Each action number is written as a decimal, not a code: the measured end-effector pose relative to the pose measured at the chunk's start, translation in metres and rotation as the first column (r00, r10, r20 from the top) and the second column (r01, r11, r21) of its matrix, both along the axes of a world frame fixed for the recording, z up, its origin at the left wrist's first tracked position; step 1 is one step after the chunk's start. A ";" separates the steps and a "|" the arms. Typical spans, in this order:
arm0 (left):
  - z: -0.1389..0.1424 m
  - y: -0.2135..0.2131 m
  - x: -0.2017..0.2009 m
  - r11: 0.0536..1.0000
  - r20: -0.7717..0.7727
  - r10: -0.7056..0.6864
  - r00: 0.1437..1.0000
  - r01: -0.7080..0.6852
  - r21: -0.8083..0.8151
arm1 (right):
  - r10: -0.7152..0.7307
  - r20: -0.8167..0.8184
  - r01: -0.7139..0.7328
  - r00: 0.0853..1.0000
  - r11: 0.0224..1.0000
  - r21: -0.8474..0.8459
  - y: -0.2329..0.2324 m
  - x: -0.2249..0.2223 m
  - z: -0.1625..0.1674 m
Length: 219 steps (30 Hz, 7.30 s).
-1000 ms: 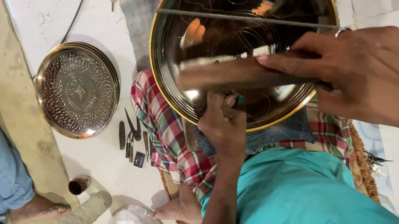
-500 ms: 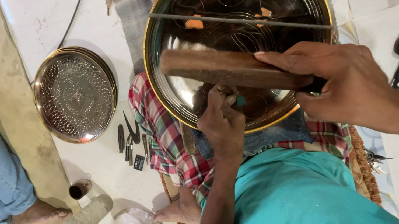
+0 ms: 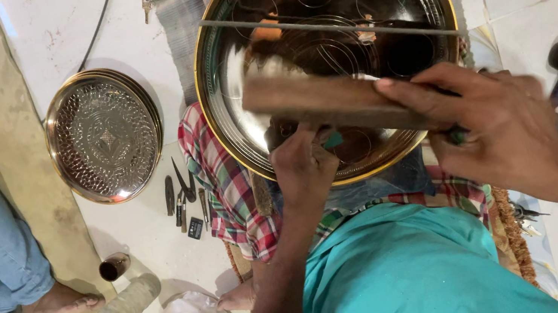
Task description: The person sits on the floor and repeatedly hammers a small metal object held in the left hand using a wooden mallet. The work is performed over a large metal tray to catch debris.
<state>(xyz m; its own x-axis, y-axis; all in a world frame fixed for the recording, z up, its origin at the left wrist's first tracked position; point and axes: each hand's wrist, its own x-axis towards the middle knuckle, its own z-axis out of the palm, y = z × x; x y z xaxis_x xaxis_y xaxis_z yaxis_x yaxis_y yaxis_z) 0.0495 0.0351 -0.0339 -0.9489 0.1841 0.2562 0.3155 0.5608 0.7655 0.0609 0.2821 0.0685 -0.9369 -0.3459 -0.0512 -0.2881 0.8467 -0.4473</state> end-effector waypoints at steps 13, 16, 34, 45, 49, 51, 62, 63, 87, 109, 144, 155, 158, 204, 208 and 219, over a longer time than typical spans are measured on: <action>0.007 -0.013 -0.041 0.887 -0.036 -0.456 0.889 0.450 -0.108 | -0.341 0.070 0.344 0.938 0.879 -0.331 0.003 0.073 -0.031; 0.011 -0.013 -0.052 0.812 0.113 -0.546 0.830 0.558 -0.169 | -0.468 -0.002 0.417 0.884 0.790 -0.450 -0.005 0.105 -0.046; 0.034 0.011 -0.107 0.257 0.014 -0.965 0.263 0.950 -0.177 | -0.717 -0.206 0.677 0.666 0.697 -0.237 -0.027 0.207 -0.155; 0.028 -0.026 -0.069 0.692 -0.176 -0.191 0.966 0.260 0.674 | -0.852 -0.048 0.788 0.522 0.503 -0.356 -0.025 0.216 -0.149; 0.017 -0.039 -0.021 0.494 -0.072 0.139 0.988 -0.006 0.870 | -0.820 0.138 0.708 0.556 0.380 -0.596 -0.008 0.168 -0.143; 0.007 -0.032 -0.014 0.472 -0.049 0.245 0.968 -0.075 0.878 | -0.773 0.222 0.631 0.595 0.278 -0.724 0.001 0.133 -0.142; -0.003 -0.021 -0.027 0.441 -0.036 0.310 0.950 -0.110 0.891 | -0.625 0.431 0.537 0.651 -0.023 -0.843 0.024 0.044 -0.133; -0.003 -0.022 -0.027 0.469 -0.045 0.306 0.951 -0.110 0.876 | -0.596 0.476 0.567 0.647 -0.042 -0.823 0.020 0.047 -0.135; 0.014 -0.045 -0.062 0.619 -0.135 0.193 0.972 -0.013 0.786 | -0.752 0.207 0.610 0.626 0.307 -0.731 -0.011 0.062 -0.126; 0.022 0.035 0.040 0.906 0.076 0.353 0.933 -0.361 0.222 | -0.334 0.230 0.404 0.914 0.795 -0.453 -0.010 0.052 -0.006; 0.045 -0.012 -0.045 0.746 0.315 -0.604 0.732 0.658 -0.099 | -0.505 0.142 0.483 0.851 0.649 -0.587 -0.003 0.108 -0.035; 0.022 0.006 -0.086 0.372 0.265 -0.887 0.378 0.925 -0.074 | -0.702 0.221 0.706 0.677 0.535 -0.464 -0.030 0.208 -0.102; 0.020 0.002 -0.089 0.357 0.014 -0.934 0.358 0.934 -0.026 | -0.742 0.094 0.695 0.664 0.566 -0.442 -0.031 0.216 -0.108; 0.016 0.003 -0.066 0.693 0.107 -0.695 0.711 0.702 -0.163 | -0.699 0.163 0.642 0.696 0.505 -0.578 -0.026 0.173 -0.111; 0.024 0.005 -0.086 0.529 0.099 -0.829 0.551 0.829 -0.182 | -0.672 0.183 0.638 0.717 0.528 -0.560 -0.032 0.173 -0.103; 0.044 0.006 -0.097 0.412 -0.046 -0.911 0.409 0.909 -0.067 | -0.713 -0.087 0.574 0.696 0.625 -0.529 -0.043 0.171 -0.113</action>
<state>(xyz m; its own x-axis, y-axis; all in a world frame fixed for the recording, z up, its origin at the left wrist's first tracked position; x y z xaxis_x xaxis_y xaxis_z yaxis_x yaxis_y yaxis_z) -0.0478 0.0415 0.0096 -0.2005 0.9367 0.2872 0.7000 -0.0681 0.7109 0.2318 0.2391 -0.0449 -0.8724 0.4356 0.2215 0.0925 0.5922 -0.8005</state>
